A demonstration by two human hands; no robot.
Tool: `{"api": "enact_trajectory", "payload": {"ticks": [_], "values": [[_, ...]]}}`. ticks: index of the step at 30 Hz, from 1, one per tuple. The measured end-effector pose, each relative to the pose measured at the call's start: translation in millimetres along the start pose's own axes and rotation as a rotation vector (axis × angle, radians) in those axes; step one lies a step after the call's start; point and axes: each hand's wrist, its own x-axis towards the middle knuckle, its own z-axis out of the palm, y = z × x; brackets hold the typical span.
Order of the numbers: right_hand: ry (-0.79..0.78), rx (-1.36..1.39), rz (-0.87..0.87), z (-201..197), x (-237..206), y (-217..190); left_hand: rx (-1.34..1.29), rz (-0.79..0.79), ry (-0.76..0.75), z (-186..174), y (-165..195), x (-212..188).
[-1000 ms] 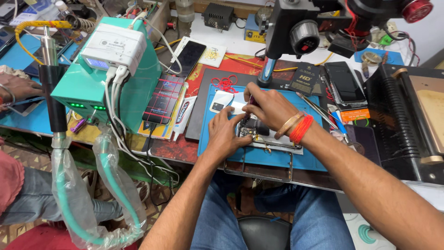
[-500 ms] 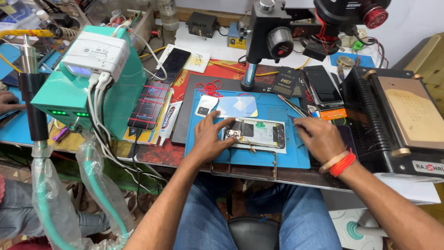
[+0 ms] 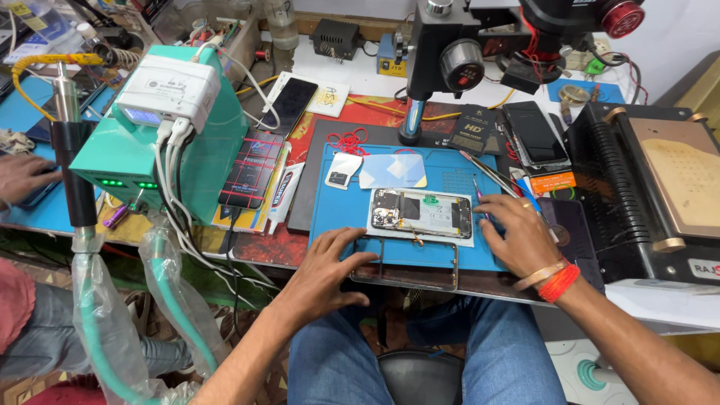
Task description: The person repairs a smartphone at a workbench. They handle the opened phone body, use a purple-handled screwdriver on internal components, pry off and reposition the back cover, press the battery and internal parts, and repeatedly fit the frame and cover together while working on the blue mat.
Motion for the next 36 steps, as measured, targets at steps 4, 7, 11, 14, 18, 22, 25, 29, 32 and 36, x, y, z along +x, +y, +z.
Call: {"api": "enact_trajectory", "payload": {"ticks": [4, 7, 11, 14, 18, 22, 25, 29, 32, 36], "values": [[0.005, -0.008, 0.007, -8.6, -0.5, -7.7, 0.088, 0.048, 0.034, 5.3, -3.3, -1.0], [-0.049, 0.013, -0.103, -19.1, -7.4, -15.6, 0.044, 0.096, 0.095, 6.0, -9.4, -1.2], [-0.192, 0.184, -0.294, -30.0, -19.3, -21.6, -0.070, 0.064, 0.147, -1.1, -15.1, 0.0], [-0.209, 0.248, -0.312, -22.8, -25.8, -22.9, -0.184, -0.141, 0.106, -4.7, -17.0, 8.2], [-0.161, 0.436, 0.044, -6.2, -19.1, -15.5, -0.331, -0.242, 0.229, -4.2, -19.6, 30.1], [-0.122, 0.803, 0.321, -1.5, 0.5, -2.1, -0.523, -0.485, 0.256, 1.2, -24.4, 65.7], [-0.170, 0.779, 0.425, 3.0, 19.9, 5.6, -0.552, -0.587, 0.252, 6.4, -28.0, 86.4], [-0.228, 0.722, 0.507, 11.3, 27.1, 12.0, -0.461, -0.610, 0.274, 16.9, -36.6, 94.2], [-0.250, 0.727, 0.515, 16.1, 30.2, 18.6, -0.464, -0.496, 0.348, 26.2, -46.0, 92.3], [-0.283, 0.758, 0.581, 16.3, 33.6, 25.7, -0.466, -0.487, 0.344, 34.1, -55.0, 89.3]]}}
